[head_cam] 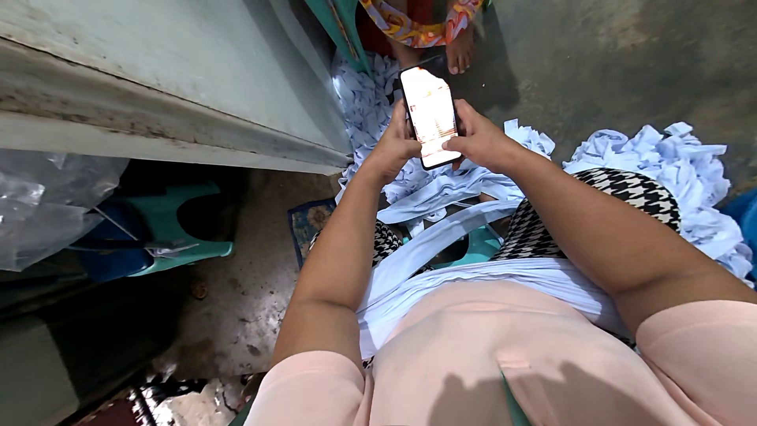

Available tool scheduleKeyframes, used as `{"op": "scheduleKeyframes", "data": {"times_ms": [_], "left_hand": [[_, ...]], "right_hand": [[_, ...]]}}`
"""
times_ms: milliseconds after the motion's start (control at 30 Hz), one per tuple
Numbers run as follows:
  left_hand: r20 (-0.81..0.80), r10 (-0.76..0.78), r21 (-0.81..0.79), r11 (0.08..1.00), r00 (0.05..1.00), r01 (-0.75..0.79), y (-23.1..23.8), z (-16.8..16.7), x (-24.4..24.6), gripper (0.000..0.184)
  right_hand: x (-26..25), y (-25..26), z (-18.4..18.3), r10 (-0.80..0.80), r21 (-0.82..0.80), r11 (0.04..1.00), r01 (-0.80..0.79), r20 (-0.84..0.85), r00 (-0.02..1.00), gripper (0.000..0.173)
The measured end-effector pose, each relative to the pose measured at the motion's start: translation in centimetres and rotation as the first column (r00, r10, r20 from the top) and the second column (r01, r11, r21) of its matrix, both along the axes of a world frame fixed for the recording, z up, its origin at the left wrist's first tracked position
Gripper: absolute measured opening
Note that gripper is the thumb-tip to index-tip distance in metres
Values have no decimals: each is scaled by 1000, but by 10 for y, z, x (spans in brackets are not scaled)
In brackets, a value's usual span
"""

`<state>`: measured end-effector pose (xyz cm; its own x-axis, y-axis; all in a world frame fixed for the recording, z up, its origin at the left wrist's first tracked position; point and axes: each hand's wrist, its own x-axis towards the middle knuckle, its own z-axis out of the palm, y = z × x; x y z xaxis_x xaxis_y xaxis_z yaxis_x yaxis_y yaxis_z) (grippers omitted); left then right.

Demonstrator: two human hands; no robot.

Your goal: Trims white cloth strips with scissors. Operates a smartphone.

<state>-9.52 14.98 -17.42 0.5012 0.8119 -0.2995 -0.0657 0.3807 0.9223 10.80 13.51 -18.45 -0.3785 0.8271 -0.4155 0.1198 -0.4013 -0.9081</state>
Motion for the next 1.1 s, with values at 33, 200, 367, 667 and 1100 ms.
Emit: {"op": "scheduleKeyframes", "data": {"times_ms": [33, 200, 367, 667, 1100], "left_hand": [[1, -3, 0, 1000, 1000, 3, 0, 0, 0, 101], [3, -6, -3, 1000, 1000, 6, 0, -1, -1, 99], [4, -1, -3, 1000, 1000, 1, 0, -1, 0, 99], [-1, 3, -9, 1000, 1000, -3, -1, 0, 0, 104], [-2, 0, 7, 1000, 1000, 0, 0, -1, 0, 104]], "right_hand": [[0, 0, 0, 0, -1, 1000, 0, 0, 1000, 62], [0, 0, 1, -2, -4, 1000, 2, 1, 1000, 58], [-1, 0, 2, -4, -7, 1000, 4, 4, 1000, 58], [0, 0, 0, -3, -6, 1000, 3, -4, 1000, 58], [-1, -1, 2, -15, -15, 1000, 16, 5, 1000, 63]]}}
